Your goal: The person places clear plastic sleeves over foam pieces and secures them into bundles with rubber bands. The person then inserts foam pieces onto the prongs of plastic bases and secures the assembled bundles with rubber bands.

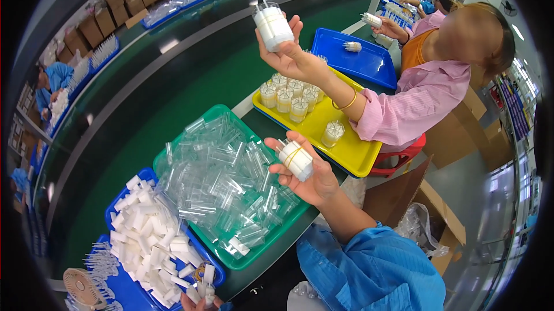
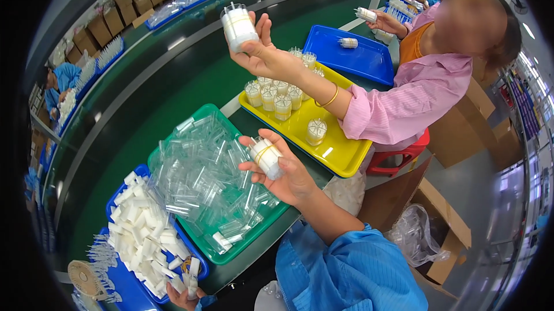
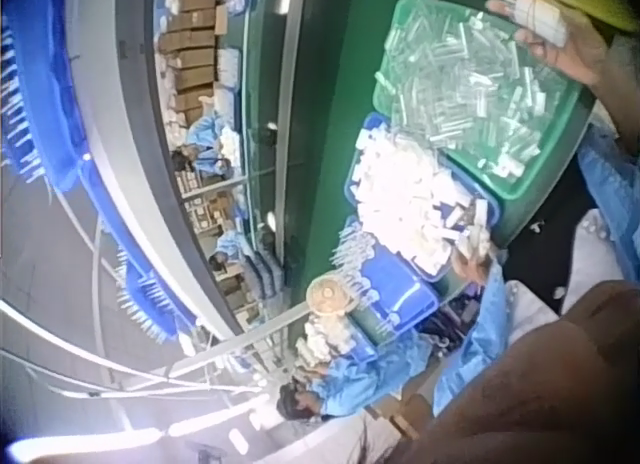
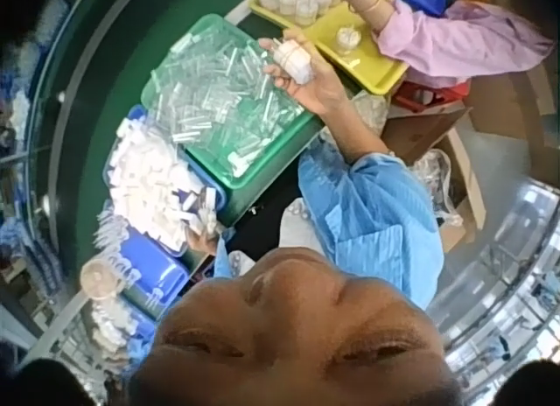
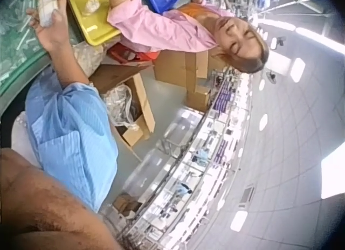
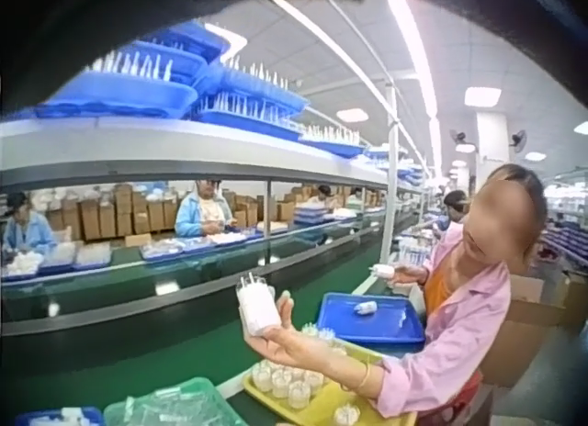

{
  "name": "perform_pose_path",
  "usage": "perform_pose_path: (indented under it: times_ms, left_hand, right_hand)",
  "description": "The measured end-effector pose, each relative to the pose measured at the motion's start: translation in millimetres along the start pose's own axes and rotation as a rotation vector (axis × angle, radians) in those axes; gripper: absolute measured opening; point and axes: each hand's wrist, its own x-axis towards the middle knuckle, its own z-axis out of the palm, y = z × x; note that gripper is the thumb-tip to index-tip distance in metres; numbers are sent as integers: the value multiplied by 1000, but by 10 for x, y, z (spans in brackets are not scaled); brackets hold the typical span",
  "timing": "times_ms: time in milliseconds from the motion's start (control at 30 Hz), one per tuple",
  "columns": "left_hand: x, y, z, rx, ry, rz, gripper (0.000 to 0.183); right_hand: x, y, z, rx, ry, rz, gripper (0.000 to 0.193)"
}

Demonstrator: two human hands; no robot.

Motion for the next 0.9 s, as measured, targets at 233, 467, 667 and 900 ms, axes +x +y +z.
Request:
perform_pose_path:
  times_ms: [233,467,667,900]
  left_hand:
    - [-180,-594,-307,96,-390,267,24]
    - [14,-251,-249,75,-244,221,19]
    - [102,-131,-238,113,-384,280,28]
    - [153,-44,-178,130,-267,314,24]
  right_hand:
    - [-52,16,34,-236,-23,-88,82]
    - [-107,-12,8,-365,8,-91,82]
    - [-160,-45,-5,-368,-34,-74,79]
    - [-204,-87,-23,-352,-25,-82,80]
